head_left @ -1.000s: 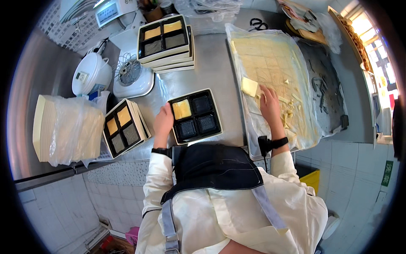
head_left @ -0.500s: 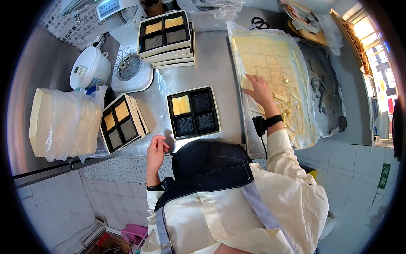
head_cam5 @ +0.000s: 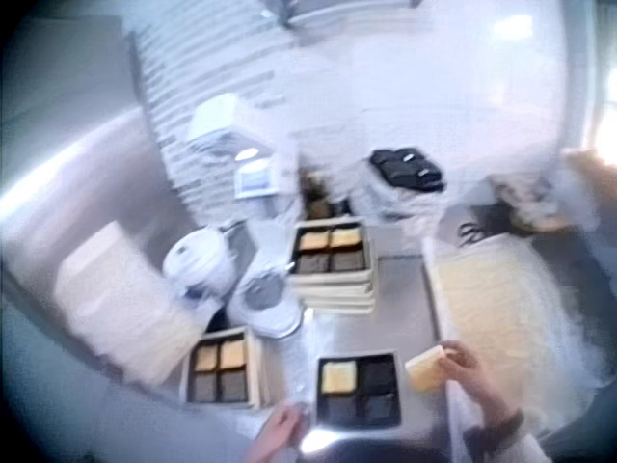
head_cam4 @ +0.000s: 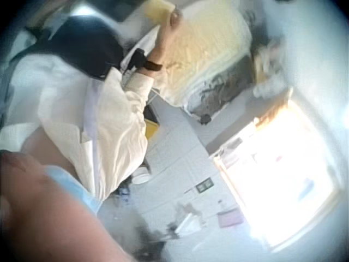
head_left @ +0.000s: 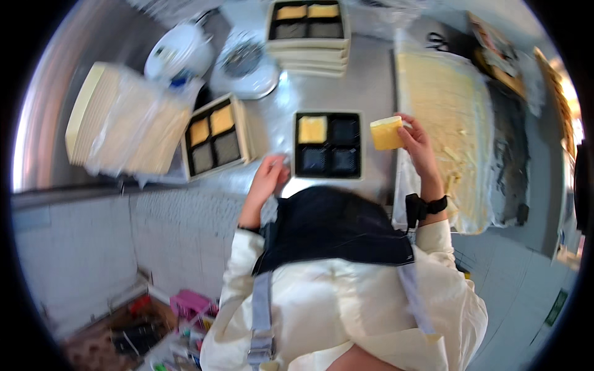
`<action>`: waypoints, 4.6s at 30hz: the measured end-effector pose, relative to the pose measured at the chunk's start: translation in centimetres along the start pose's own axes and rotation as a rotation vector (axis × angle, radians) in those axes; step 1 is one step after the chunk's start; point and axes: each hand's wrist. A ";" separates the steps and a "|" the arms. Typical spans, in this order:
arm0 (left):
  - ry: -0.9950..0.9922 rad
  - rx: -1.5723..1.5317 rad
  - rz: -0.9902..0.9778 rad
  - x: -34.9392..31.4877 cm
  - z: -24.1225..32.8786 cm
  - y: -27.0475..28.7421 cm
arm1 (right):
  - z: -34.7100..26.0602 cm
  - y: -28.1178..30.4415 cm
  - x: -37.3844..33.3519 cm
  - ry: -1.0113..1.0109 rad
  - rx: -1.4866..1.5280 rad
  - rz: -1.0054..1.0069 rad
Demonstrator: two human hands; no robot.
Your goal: The person places yellow and dark rectangular food items into compartmentalized trays, then closes the trays with lids. The person repeats this process for multiple trays, arranging them in a stack.
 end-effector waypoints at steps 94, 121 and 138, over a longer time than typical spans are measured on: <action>0.114 0.761 0.179 1.4 3.2 -3.6 | 6.3 -12.2 4.3 0.790 -1.270 -0.567; 0.152 -0.219 -0.187 3.7 -0.8 -1.8 | -1.3 7.9 -7.1 0.640 -1.189 0.140; 0.144 0.197 -0.014 5.9 -2.1 1.5 | -2.6 13.1 -20.4 -0.127 -1.458 0.370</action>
Point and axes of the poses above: each hand's wrist, its own x-axis towards the middle knuckle, its own y-axis out of the back of the hand, z = x × y, and after that the axes turned 15 degrees about y, right-handed
